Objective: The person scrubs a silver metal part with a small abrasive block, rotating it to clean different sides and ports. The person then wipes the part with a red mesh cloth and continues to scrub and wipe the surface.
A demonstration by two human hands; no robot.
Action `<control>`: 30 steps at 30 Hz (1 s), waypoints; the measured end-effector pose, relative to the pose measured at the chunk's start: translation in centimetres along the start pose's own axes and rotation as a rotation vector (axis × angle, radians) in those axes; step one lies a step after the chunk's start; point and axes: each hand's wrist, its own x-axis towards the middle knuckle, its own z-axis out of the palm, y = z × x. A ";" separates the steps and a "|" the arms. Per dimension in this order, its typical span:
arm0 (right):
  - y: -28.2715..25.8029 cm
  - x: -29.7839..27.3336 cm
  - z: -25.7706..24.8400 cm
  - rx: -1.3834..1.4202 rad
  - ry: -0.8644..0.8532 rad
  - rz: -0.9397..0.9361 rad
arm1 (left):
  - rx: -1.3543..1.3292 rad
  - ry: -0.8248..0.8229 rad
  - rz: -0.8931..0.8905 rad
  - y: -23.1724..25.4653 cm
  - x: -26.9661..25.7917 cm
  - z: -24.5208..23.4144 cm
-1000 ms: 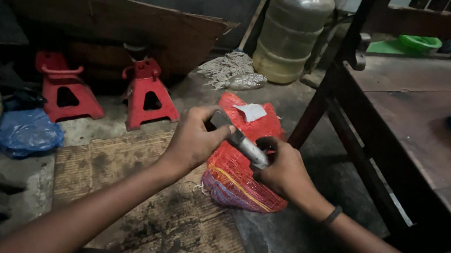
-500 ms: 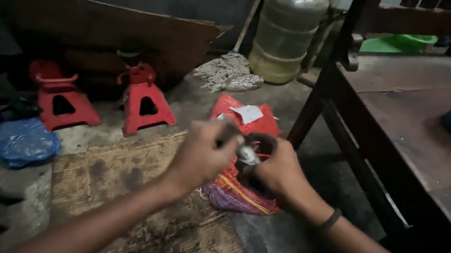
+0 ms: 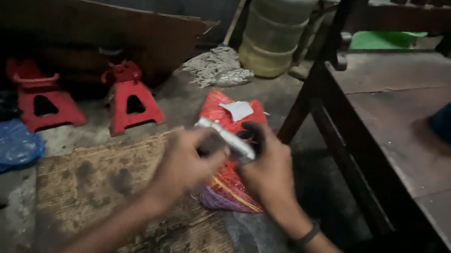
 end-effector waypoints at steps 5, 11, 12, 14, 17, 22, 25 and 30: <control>-1.9 -0.1 0.3 -0.006 -0.008 -0.051 | 0.097 0.139 -0.076 0.8 0.4 0.0; -3.0 -0.2 0.4 -0.120 0.006 -0.172 | -0.038 0.193 -0.062 0.2 0.8 -1.5; -3.2 -0.2 0.2 -0.148 0.002 -0.151 | -0.041 0.174 -0.054 0.3 0.6 -1.3; -3.3 0.0 0.1 -0.134 0.018 -0.150 | -0.053 0.130 -0.042 0.7 -0.3 -0.3; -3.1 -0.2 -0.1 -0.082 0.050 -0.190 | -0.193 0.149 -0.169 0.9 0.1 -0.5; -2.9 0.1 -0.1 -0.095 0.050 -0.219 | -0.075 0.165 -0.047 1.4 0.1 -0.1; -2.9 -0.2 0.0 -0.132 0.049 -0.194 | -0.133 0.213 -0.196 1.3 -0.3 -0.6; -3.2 -0.3 0.6 -0.081 0.036 -0.191 | 0.054 0.238 0.097 0.4 -0.1 -0.2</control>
